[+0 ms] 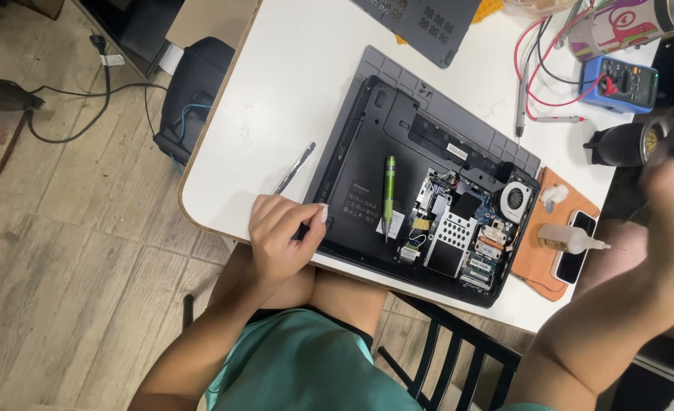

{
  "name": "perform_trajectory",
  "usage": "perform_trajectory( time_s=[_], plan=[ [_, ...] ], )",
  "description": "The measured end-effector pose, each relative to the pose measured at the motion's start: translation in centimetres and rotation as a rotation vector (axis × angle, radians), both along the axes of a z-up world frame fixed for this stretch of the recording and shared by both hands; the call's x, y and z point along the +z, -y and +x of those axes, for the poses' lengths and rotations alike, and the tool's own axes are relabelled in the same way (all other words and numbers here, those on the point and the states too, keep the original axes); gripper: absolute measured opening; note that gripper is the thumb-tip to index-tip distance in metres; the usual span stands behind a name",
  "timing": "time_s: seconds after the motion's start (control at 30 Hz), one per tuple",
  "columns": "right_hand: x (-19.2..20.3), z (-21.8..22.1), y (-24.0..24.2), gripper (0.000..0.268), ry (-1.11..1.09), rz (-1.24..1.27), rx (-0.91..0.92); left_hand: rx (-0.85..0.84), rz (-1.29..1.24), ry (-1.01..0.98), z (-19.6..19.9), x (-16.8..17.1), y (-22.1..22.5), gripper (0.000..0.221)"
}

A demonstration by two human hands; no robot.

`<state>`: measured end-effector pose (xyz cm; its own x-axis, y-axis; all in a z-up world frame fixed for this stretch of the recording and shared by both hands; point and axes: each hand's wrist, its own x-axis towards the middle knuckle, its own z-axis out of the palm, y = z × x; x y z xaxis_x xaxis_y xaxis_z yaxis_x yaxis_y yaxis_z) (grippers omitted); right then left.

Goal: Disassembling a laptop by removing internal screws and components using a screwdriver and tweezers

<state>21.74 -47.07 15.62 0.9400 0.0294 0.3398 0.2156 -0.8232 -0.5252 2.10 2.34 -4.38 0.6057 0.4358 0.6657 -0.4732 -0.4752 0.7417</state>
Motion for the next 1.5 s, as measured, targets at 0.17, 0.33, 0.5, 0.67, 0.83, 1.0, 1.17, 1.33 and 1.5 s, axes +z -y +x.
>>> perform_trajectory(
  time_s=[0.17, 0.33, 0.5, 0.67, 0.83, 1.0, 1.17, 1.33, 1.5],
  plan=[
    [1.5, -12.0, -18.3, 0.051, 0.064, 0.029, 0.208, -0.002, -0.034, -0.02, -0.2, 0.8, -0.3, 0.005],
    [-1.3, -13.6, -23.3, 0.061, 0.069, 0.024, 0.421, 0.011, -0.038, 0.001, -0.4, 1.2, -0.5, 0.006],
    [-5.8, -14.0, -27.7, 0.056, -0.062, 0.008, 0.474, 0.006, -0.132, 0.015, -0.8, 1.4, -0.7, 0.022],
    [-9.7, -14.4, -30.5, 0.054, -0.118, 0.016, 0.564, 0.001, -0.2, 0.038, -1.2, 0.7, -0.9, 0.034],
    [-11.4, -14.5, -32.5, 0.047, -0.109, -0.078, 0.571, 0.012, -0.2, 0.053, -1.1, 0.4, -1.1, 0.035],
    [-11.5, -14.3, -32.4, 0.046, -0.088, -0.143, 0.591, 0.025, -0.223, 0.058, -1.0, 0.1, -1.0, 0.036],
    [-11.8, -14.1, -32.1, 0.046, -0.106, -0.142, 0.597, 0.022, -0.229, 0.039, -1.0, 0.1, -1.0, 0.035],
    [-11.4, -14.2, -32.6, 0.045, -0.087, -0.186, 0.618, 0.023, -0.222, 0.049, -0.9, 0.2, -1.2, 0.032],
    [-11.0, -14.5, -33.3, 0.045, -0.065, -0.219, 0.643, 0.011, -0.191, 0.047, -1.0, 0.0, -1.6, 0.029]
  ],
)
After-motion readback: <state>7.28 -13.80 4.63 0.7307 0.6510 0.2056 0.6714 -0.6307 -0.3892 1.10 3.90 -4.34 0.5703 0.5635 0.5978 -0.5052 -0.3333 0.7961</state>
